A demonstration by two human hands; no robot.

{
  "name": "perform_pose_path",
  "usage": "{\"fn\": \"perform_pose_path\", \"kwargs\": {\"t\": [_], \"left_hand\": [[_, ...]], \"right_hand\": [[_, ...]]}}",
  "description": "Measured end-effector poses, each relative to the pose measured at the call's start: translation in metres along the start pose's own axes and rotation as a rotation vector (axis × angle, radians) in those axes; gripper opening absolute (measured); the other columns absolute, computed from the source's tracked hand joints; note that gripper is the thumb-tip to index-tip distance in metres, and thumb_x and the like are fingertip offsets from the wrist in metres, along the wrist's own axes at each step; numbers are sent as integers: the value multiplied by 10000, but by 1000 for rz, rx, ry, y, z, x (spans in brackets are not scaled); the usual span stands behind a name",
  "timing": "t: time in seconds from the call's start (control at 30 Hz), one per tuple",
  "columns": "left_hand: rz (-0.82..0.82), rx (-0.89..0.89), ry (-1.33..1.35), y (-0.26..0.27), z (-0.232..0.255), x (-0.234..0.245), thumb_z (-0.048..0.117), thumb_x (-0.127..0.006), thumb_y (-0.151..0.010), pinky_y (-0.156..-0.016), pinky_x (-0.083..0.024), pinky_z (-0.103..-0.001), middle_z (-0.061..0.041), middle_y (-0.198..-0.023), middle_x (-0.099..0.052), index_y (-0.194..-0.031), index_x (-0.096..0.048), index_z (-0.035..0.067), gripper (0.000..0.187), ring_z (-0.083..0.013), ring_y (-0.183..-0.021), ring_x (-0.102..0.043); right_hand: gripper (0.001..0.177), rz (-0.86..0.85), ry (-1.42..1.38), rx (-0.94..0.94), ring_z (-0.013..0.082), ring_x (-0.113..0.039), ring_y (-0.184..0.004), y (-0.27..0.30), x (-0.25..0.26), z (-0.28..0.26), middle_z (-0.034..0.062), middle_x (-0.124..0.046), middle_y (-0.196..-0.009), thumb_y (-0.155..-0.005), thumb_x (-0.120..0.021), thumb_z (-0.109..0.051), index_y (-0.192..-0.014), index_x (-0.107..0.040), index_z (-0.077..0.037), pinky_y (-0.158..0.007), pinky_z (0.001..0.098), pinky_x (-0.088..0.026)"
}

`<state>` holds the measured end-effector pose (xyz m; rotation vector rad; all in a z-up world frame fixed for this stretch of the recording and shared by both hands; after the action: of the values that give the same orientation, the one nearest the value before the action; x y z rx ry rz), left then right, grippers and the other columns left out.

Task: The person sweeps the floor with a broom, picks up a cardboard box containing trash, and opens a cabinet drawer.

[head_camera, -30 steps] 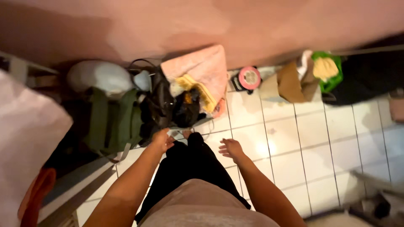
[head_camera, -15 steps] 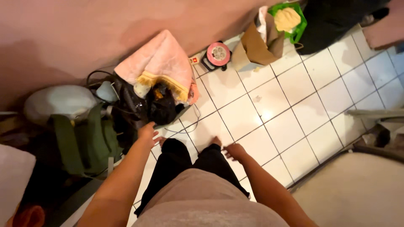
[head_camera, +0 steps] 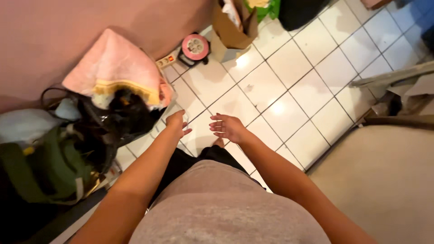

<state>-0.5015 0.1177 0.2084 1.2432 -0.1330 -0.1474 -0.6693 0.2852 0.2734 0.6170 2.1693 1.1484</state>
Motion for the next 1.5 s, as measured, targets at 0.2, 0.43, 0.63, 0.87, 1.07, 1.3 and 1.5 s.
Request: {"fn": "perform_pose_path", "kwargs": {"t": [0.2, 0.43, 0.63, 0.87, 1.07, 1.3, 1.5], "left_hand": [[-86, -45, -25, 16, -15, -93, 226, -634, -941, -947, -547, -628, -159, -1518, -420, -1435, -526, 126, 515, -358, -1325, -504], [-96, -6, -101, 13, -42, -149, 227, -632, -951, -952, -542, -640, -124, -1526, -429, -1438, -516, 122, 511, -344, -1350, -482], [-34, 58, -59, -12, -34, -180, 233, -650, -947, -884, -556, -633, -264, -1454, -514, -1417, -530, 57, 516, -426, -1300, -536], [-60, 107, -39, -48, -23, -259, 209, -676, -923, -917, -547, -649, -205, -1469, -463, -1442, -514, 115, 552, -373, -1304, -495], [-253, 138, -186, -78, 34, -348, 339, -642, -958, -967, -508, -560, -117, -1397, -517, -1464, -446, 194, 562, -328, -1255, -565], [-429, -4, -424, -107, 124, -413, 385, -656, -927, -861, -518, -481, -73, -1156, -667, -1314, -603, 102, 483, -240, -1007, -688], [-362, 13, -286, -137, 190, -408, 346, -628, -951, -841, -527, -454, -78, -1114, -668, -1311, -571, 125, 426, -243, -963, -685]], "right_hand": [[352, 114, -120, -51, 263, -677, -1021, 10, 110, 9, 130, -690, -1111, -1010, -566, -338, -1220, -627, -62, -878, 405, -555], [375, 125, -228, -60, 271, -665, -999, -26, 179, 18, 135, -672, -1111, -1012, -552, -360, -1258, -594, -81, -885, 422, -528], [412, 104, -324, -78, 305, -651, -1015, -51, 181, 2, 160, -645, -1132, -1031, -497, -374, -1297, -537, -62, -900, 481, -533], [519, 95, -240, -89, 305, -646, -1038, -96, 189, -79, 168, -641, -1153, -1045, -467, -472, -1357, -497, -58, -922, 485, -536], [484, 228, -285, -1, 299, -649, -987, -147, 219, -189, 156, -653, -1144, -1001, -514, -470, -1335, -549, -122, -867, 467, -556], [395, 257, -99, 15, 239, -643, -873, -172, 247, -305, 110, -684, -1056, -956, -639, -353, -1275, -571, -130, -791, 399, -543], [374, 301, -197, -1, 228, -660, -809, -197, 293, -317, 112, -681, -994, -966, -618, -323, -1267, -586, -105, -729, 387, -544]]}}
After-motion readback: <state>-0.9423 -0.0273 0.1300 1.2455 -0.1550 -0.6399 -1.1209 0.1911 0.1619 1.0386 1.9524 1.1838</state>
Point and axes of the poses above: each hand's wrist, its own y-axis away from the middle knuckle, its own x-axis out of the back of the hand, z = x × y, the point moved 4 cm from there along -y, towards the middle knuckle
